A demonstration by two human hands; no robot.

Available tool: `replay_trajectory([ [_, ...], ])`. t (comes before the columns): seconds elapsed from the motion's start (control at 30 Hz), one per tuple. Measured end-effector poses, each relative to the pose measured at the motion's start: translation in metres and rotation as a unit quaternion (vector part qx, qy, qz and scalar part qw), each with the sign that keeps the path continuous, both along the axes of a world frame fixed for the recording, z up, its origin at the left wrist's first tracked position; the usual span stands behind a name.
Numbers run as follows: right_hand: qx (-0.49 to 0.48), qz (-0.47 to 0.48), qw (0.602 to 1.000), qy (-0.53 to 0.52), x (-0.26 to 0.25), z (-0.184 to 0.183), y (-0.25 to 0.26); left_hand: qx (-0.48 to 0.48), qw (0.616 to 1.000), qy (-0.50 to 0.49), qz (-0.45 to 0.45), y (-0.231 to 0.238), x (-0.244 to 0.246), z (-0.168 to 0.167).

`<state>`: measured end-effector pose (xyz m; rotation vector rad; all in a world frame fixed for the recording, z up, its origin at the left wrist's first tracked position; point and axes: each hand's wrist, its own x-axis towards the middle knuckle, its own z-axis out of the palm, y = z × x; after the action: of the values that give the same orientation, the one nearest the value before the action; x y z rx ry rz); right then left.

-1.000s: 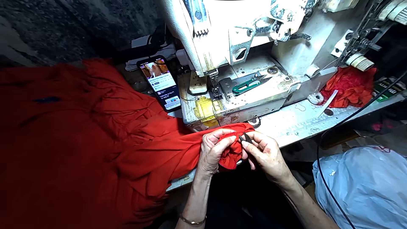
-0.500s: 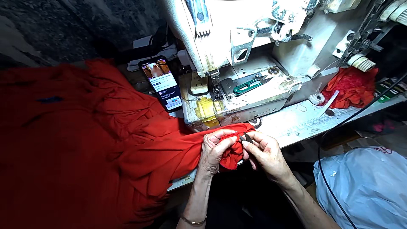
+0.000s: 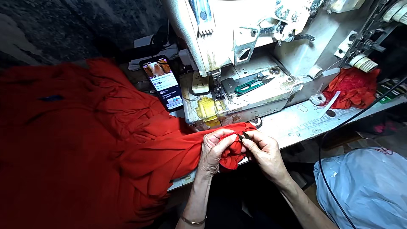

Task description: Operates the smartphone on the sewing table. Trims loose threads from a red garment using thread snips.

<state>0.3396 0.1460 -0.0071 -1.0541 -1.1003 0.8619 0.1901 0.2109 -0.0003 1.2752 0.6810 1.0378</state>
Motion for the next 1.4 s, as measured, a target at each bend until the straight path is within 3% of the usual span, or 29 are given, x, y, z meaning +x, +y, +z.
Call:
replay_trajectory([
  [0.07, -0.022, -0.001, 0.999, -0.03, 0.002, 0.005, 0.001, 0.011, 1.0, 0.002, -0.002, 0.001, -0.001, -0.002],
  [0.17, -0.127, 0.099, 0.98, 0.117, 0.01, 0.014, 0.003, 0.023, 1.0, 0.0, -0.007, 0.002, -0.002, -0.005],
  [0.2, -0.127, 0.094, 0.982, 0.105, 0.011, 0.014, 0.005, 0.022, 1.0, 0.003, -0.003, 0.002, -0.002, -0.005],
  [0.27, -0.053, 0.024, 0.998, -0.025, 0.008, 0.009, 0.007, 0.021, 1.0, 0.004, 0.004, 0.002, -0.001, -0.004],
  [0.33, 0.01, -0.027, 0.99, -0.138, 0.008, 0.004, 0.011, 0.031, 0.999, 0.005, 0.006, 0.001, -0.001, -0.004],
  [0.47, -0.059, 0.061, 0.996, 0.01, 0.012, 0.007, 0.012, 0.053, 0.998, 0.01, 0.012, 0.001, -0.002, -0.005],
  [0.63, -0.052, 0.076, 0.996, 0.013, 0.013, 0.003, 0.014, 0.032, 0.999, 0.012, 0.031, 0.0, 0.001, -0.003],
  [0.7, -0.011, 0.194, 0.974, 0.114, 0.021, 0.002, 0.013, 0.032, 0.998, 0.014, 0.045, 0.0, 0.002, -0.004],
  [0.77, 0.036, 0.332, 0.919, 0.208, 0.027, 0.005, 0.012, 0.039, 0.997, 0.025, 0.056, 0.001, 0.002, -0.005],
  [0.83, 0.017, 0.277, 0.939, 0.202, 0.025, 0.011, 0.007, 0.033, 0.998, 0.028, 0.052, -0.001, 0.0, -0.004],
  [0.97, -0.136, 0.104, 0.977, 0.13, 0.014, 0.027, -0.007, 0.012, 0.999, 0.006, 0.037, 0.0, 0.001, 0.0],
  [1.1, -0.073, 0.105, 0.986, 0.108, 0.01, 0.016, -0.011, 0.017, 0.999, 0.005, 0.036, -0.001, 0.002, -0.002],
  [1.4, -0.095, 0.064, 0.991, 0.066, 0.007, 0.017, -0.007, 0.016, 0.999, -0.002, 0.03, -0.002, 0.002, -0.002],
])
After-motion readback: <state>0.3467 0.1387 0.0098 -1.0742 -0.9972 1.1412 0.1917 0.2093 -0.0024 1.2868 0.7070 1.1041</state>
